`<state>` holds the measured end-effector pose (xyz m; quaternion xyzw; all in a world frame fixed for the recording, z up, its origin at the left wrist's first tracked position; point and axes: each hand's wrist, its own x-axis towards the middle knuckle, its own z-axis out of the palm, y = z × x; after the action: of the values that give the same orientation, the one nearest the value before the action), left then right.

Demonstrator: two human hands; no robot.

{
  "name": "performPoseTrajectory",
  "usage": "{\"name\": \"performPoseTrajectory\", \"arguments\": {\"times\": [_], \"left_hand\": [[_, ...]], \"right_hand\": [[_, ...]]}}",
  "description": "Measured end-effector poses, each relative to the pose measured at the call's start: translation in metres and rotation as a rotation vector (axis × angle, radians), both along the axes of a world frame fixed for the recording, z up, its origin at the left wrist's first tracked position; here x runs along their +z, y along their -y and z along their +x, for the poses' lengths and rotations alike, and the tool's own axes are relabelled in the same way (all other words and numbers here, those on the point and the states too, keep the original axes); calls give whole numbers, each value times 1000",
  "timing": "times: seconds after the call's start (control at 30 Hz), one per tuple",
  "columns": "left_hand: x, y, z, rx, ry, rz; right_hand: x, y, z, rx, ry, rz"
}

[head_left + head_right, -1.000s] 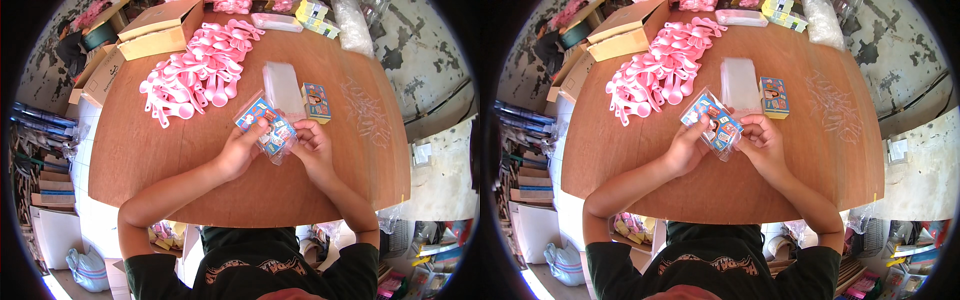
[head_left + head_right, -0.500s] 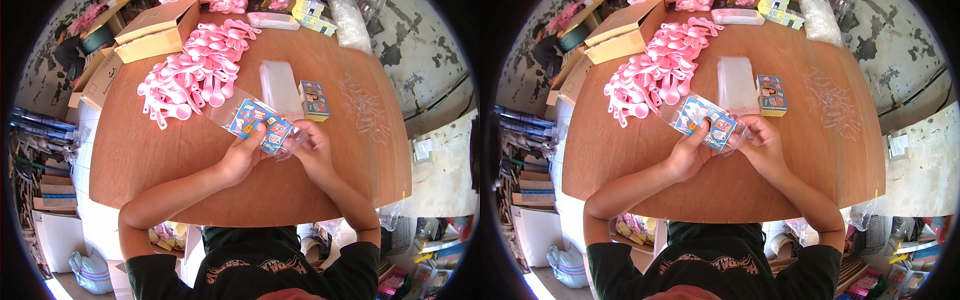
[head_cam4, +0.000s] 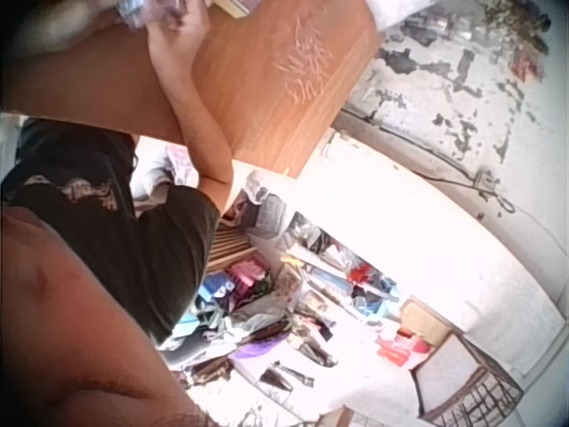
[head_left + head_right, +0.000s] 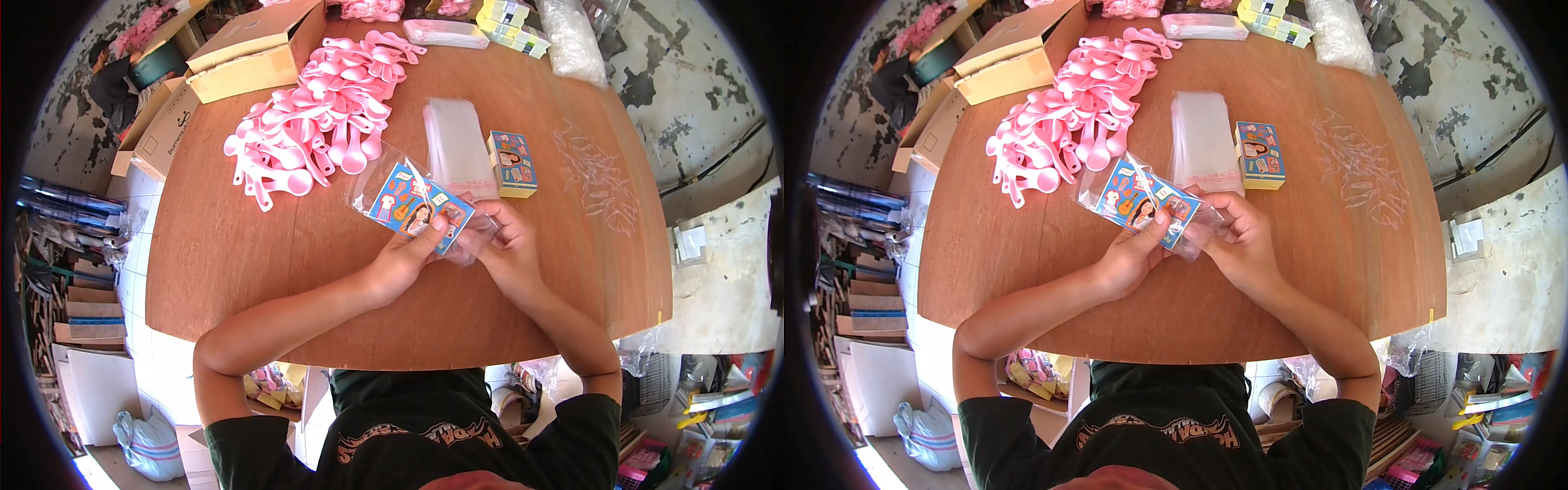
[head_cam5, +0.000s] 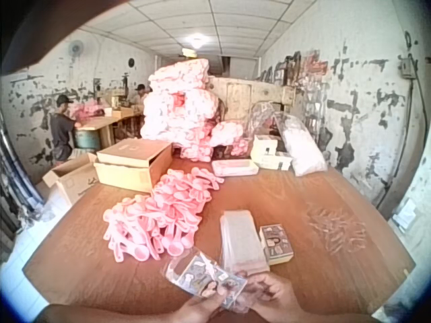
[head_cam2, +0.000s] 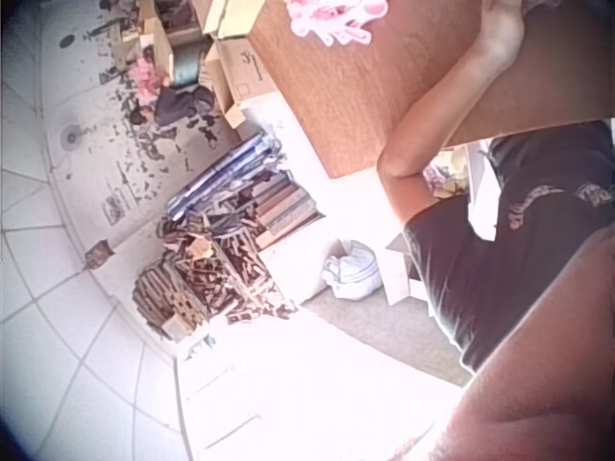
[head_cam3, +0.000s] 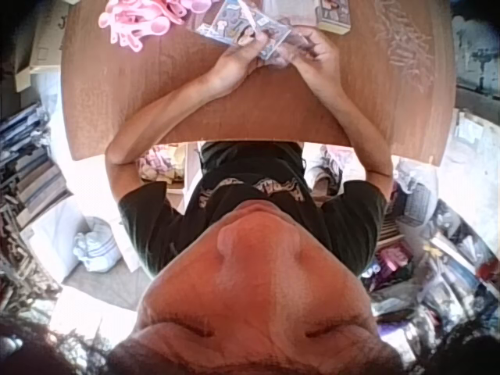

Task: The person packs plastic spoons by inserting a printed card and a spoon into a clear plastic sleeve, peeling off the adhesive backing, and folding the flap to seal the sleeve.

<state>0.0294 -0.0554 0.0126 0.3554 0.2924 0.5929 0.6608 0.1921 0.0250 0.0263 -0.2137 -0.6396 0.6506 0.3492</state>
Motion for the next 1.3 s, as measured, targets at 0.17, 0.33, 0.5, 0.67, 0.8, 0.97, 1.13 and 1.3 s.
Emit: {"name": "performPoseTrajectory", "arguments": {"times": [0.17, 0.33, 0.5, 0.67, 0.8, 0.97, 1.13, 1.3], "left_hand": [[-1, 0, 1, 42, -70, 38], [7, -3, -5, 78, 51, 60], [5, -4, -5, 122, 55, 53], [-1, -5, -6, 138, -44, 73], [1, -5, -7, 168, 6, 59], [-2, -4, -3, 118, -32, 99], [-3, -2, 0, 99, -45, 102], [0, -7, -3, 122, 4, 66]], "right_hand": [[3, 1, 1, 18, 24, -98], [4, 0, 3, -30, -54, -21], [7, 0, 6, 52, 47, -119], [13, 5, 2, 75, 174, -211], [12, 7, 1, 62, 214, -244], [5, 5, 0, 18, 193, -319], [5, 9, -1, 30, 213, -255], [8, 15, -10, -296, 139, 410]]}}
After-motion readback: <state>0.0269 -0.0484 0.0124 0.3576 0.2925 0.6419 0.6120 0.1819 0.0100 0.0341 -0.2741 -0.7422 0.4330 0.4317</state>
